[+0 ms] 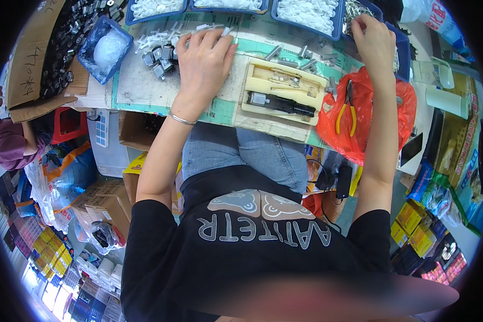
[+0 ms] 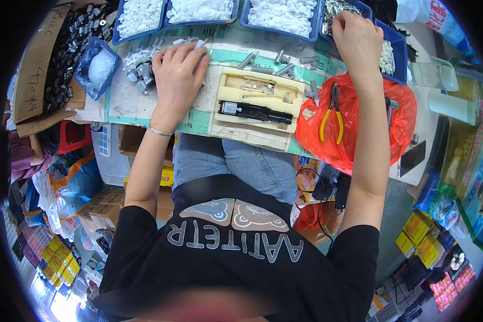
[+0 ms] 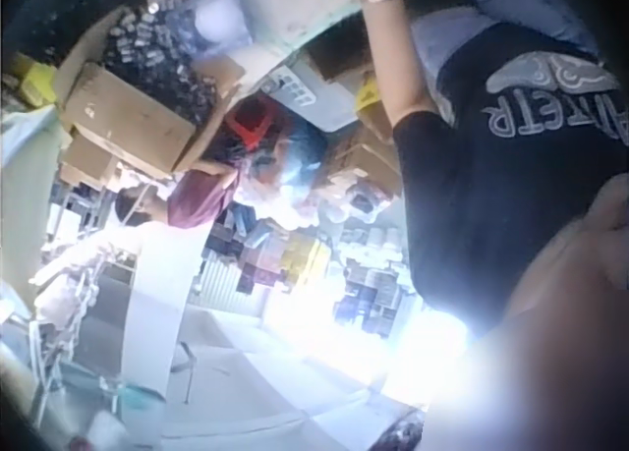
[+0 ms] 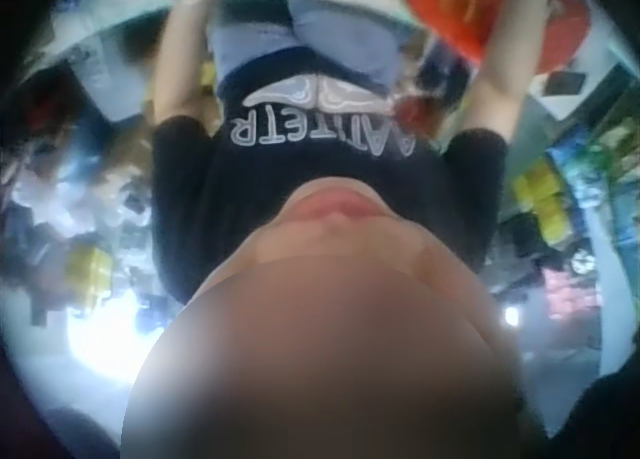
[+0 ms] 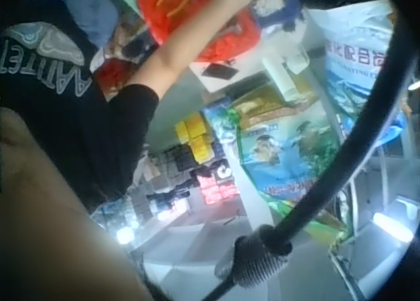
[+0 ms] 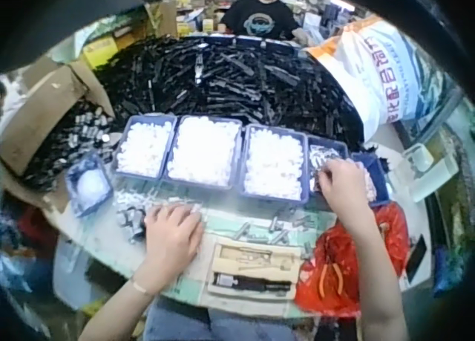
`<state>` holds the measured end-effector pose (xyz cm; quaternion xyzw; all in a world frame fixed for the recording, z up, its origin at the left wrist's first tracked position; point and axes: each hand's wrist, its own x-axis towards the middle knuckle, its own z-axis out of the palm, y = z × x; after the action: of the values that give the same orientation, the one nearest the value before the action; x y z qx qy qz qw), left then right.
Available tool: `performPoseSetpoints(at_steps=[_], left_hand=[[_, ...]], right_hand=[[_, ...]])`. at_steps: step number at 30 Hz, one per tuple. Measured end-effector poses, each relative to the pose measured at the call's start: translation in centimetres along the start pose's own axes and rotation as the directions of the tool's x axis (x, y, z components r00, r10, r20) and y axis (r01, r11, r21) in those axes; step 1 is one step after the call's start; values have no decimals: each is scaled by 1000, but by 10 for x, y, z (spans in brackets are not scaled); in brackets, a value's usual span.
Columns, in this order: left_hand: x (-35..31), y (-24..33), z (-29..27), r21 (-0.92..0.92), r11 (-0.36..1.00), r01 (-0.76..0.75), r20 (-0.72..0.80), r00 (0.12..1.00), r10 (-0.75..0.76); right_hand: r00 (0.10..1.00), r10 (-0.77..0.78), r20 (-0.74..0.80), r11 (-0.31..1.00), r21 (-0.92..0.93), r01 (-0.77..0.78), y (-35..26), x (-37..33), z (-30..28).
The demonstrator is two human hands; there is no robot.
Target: The person assembles small electronic and plastic components into a device housing at a workbench, securing them with screws using a screwdriver and pliers.
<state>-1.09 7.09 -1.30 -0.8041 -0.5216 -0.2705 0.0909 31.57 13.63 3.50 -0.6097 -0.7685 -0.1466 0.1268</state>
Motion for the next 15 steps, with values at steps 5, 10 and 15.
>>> performPoseSetpoints(at_steps=[5,10,15], left_hand=[[6,3,-1,-107,990,-91,-4,996,91],[7,-3,-7,-183,976,-117,27,992,124],[28,4,-18,-377,923,-73,-41,997,62]], right_hand=[[991,78,-109,996,59,-72,7,-3,-1],[955,249,-161,867,477,-146,-10,-12,-15],[912,398,97,344,906,-246,-25,-36,-36]])
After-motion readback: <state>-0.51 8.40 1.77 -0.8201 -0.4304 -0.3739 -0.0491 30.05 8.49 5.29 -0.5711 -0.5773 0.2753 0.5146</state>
